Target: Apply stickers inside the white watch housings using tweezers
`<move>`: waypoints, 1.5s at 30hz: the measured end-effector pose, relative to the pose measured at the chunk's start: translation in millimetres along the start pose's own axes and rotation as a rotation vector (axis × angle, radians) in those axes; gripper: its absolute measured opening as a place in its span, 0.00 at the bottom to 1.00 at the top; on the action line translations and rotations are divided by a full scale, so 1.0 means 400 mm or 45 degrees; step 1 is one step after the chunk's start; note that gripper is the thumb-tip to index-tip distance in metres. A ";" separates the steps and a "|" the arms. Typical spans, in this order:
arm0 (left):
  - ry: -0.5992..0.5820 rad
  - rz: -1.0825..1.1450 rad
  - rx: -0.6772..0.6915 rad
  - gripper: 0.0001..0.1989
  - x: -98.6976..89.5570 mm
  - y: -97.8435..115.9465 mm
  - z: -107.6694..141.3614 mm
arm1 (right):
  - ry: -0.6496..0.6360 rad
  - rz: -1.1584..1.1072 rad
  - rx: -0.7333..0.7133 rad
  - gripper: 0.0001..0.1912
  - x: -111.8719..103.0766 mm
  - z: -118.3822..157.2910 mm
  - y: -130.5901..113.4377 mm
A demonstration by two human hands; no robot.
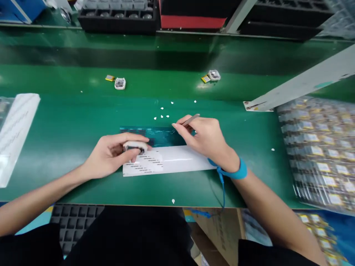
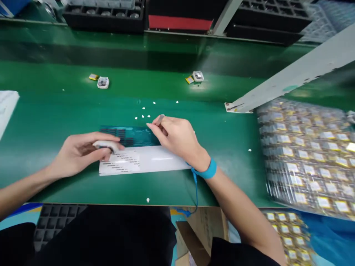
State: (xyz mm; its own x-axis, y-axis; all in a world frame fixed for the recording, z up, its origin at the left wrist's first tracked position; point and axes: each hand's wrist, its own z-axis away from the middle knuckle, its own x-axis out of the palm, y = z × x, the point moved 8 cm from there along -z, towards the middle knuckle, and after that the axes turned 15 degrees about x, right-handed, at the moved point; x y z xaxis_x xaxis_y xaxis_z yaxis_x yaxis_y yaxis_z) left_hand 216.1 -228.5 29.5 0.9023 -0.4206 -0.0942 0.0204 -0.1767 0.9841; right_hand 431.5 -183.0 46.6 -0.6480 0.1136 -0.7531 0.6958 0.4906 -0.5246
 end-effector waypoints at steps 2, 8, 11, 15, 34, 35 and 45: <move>-0.091 -0.232 0.137 0.09 0.013 0.016 0.007 | -0.033 -0.067 -0.006 0.24 0.006 0.007 -0.008; -0.499 -1.101 1.189 0.11 0.119 0.093 0.101 | -0.198 -0.495 0.318 0.20 -0.003 0.019 -0.033; -0.605 -1.273 1.264 0.10 0.148 0.075 0.121 | -0.392 -0.724 0.472 0.21 0.034 0.034 -0.037; -0.703 -1.359 1.191 0.11 0.163 0.057 0.105 | -0.509 -0.822 0.567 0.22 0.086 0.056 -0.021; -0.649 -1.181 0.923 0.14 0.138 0.028 0.076 | -0.661 -0.894 0.722 0.26 0.136 0.054 0.003; -0.656 -1.176 0.923 0.13 0.140 0.030 0.073 | -0.683 -0.943 0.754 0.26 0.139 0.054 0.005; -0.626 -1.095 0.862 0.16 0.136 0.029 0.065 | -0.733 -1.119 0.838 0.26 0.147 0.047 0.010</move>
State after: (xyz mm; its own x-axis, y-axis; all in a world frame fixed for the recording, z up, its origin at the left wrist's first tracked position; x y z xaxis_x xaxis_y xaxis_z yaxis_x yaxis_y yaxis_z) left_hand 254.2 -276.6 31.9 0.4402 -0.2045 -0.8743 0.1718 -0.9366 0.3055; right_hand 402.2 -190.7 -7.4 -0.8588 -0.5119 -0.0230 0.2255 -0.3373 -0.9140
